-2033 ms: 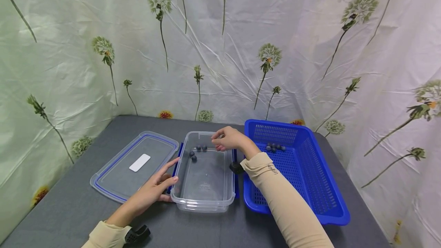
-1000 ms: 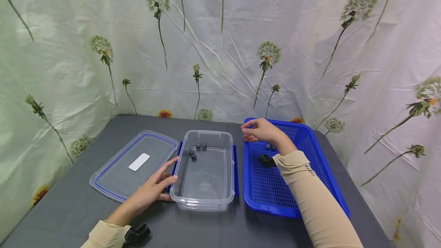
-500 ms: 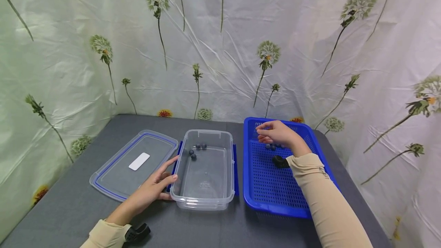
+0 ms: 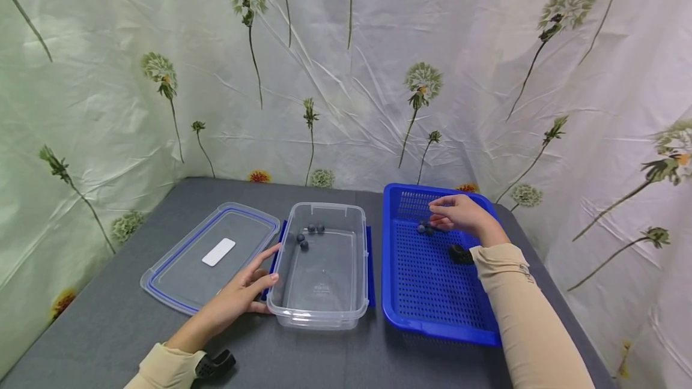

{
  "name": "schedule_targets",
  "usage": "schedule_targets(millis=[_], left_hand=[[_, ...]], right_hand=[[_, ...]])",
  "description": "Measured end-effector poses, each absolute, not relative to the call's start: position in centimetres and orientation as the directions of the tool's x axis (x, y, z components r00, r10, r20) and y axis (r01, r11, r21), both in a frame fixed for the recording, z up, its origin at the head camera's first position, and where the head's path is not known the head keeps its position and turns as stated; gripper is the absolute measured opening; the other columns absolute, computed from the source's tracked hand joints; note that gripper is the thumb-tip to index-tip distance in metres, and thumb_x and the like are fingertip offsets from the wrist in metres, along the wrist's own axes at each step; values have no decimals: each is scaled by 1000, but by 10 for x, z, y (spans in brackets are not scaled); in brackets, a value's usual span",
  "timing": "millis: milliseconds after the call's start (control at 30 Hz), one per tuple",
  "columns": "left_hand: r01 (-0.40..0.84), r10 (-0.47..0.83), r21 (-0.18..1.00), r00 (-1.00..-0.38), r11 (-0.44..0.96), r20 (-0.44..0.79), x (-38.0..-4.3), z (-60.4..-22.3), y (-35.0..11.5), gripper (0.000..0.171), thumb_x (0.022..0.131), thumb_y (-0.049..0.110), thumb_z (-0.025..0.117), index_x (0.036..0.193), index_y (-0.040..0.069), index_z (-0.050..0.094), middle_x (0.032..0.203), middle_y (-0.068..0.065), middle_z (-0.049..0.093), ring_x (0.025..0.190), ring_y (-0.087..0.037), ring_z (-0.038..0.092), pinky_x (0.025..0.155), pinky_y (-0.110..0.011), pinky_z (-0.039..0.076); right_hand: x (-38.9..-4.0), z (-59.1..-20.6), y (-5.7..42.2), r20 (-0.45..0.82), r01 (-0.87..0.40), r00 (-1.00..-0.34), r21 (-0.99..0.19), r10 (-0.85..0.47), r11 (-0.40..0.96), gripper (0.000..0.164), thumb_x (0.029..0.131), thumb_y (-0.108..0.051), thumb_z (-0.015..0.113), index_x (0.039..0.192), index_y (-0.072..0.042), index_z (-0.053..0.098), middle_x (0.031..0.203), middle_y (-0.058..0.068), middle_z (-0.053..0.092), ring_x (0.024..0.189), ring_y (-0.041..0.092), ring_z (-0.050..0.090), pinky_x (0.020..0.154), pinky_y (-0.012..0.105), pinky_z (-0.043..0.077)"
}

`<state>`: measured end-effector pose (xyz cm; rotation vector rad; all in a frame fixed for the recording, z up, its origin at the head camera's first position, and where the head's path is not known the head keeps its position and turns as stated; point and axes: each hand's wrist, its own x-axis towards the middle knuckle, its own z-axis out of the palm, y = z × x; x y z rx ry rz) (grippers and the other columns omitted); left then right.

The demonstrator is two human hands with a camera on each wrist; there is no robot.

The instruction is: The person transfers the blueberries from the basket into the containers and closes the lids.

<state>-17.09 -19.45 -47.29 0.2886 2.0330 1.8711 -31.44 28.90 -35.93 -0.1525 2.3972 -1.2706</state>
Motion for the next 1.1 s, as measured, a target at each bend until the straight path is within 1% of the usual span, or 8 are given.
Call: schedule_targets(millis=[200,267,367,467,600,700,867,1100], left_hand=[[-91,387,991,-914,97,-121,-171,-473,-195,72,112,31,59,172,33,19,143,-36,50,111,-30,68,86,-48,67],[-92,385,991,-915,97,-122,-171,-473,-195,72,112,31,59,172,33,19,142,-36,50,111,-30,68,86,-47,67],[-94,383,991,-915,98,-125,-171,-472,-195,72,112,32,59,172,33,19,142,-36,50,111,-30,68,86,-48,67],[-96,381,990,-916,100,-127,-171,-471,-196,72,112,32,59,172,33,19,143,-36,49,111,-30,68,86,-48,67],[-100,380,990,-916,97,-130,-171,-471,-196,72,112,32,59,172,34,19,144,-36,48,112,-31,68,86,-47,67],[-102,382,991,-915,90,-129,-170,-471,-196,72,112,31,60,172,34,19,144,-36,48,112,-30,68,86,-47,67],[-102,378,990,-916,100,-133,-170,-471,-195,73,111,32,61,172,34,20,141,-34,50,108,-28,69,86,-47,67],[-108,369,987,-918,116,-144,-169,-473,-194,73,110,33,62,171,38,22,140,-32,53,108,-28,70,85,-45,68]], right_hand=[[-317,-370,303,-361,159,-906,-773,-221,614,54,116,-14,45,154,22,33,136,35,63,103,13,73,98,33,63],[-317,-375,308,-378,180,-903,-763,-203,621,52,116,-12,44,152,24,34,133,33,64,101,14,73,96,33,64],[-319,-381,312,-397,210,-899,-758,-182,617,51,115,-10,44,151,24,34,124,26,67,97,12,73,92,31,65],[-320,-386,315,-403,223,-897,-765,-179,605,50,115,-9,44,150,25,33,112,16,70,92,9,71,87,26,64],[-322,-391,314,-416,244,-891,-776,-181,582,50,114,-8,43,150,25,31,98,4,68,84,4,68,79,21,63],[-324,-395,313,-429,261,-883,-785,-190,562,51,114,-7,43,150,27,29,91,-1,66,80,3,66,76,20,61],[-325,-399,312,-450,288,-873,-786,-186,547,51,113,-5,44,149,28,27,92,2,65,80,5,66,78,22,62],[-324,-399,311,-475,297,-864,-748,-166,594,56,113,-8,45,153,26,25,110,17,65,88,9,69,83,25,64]])
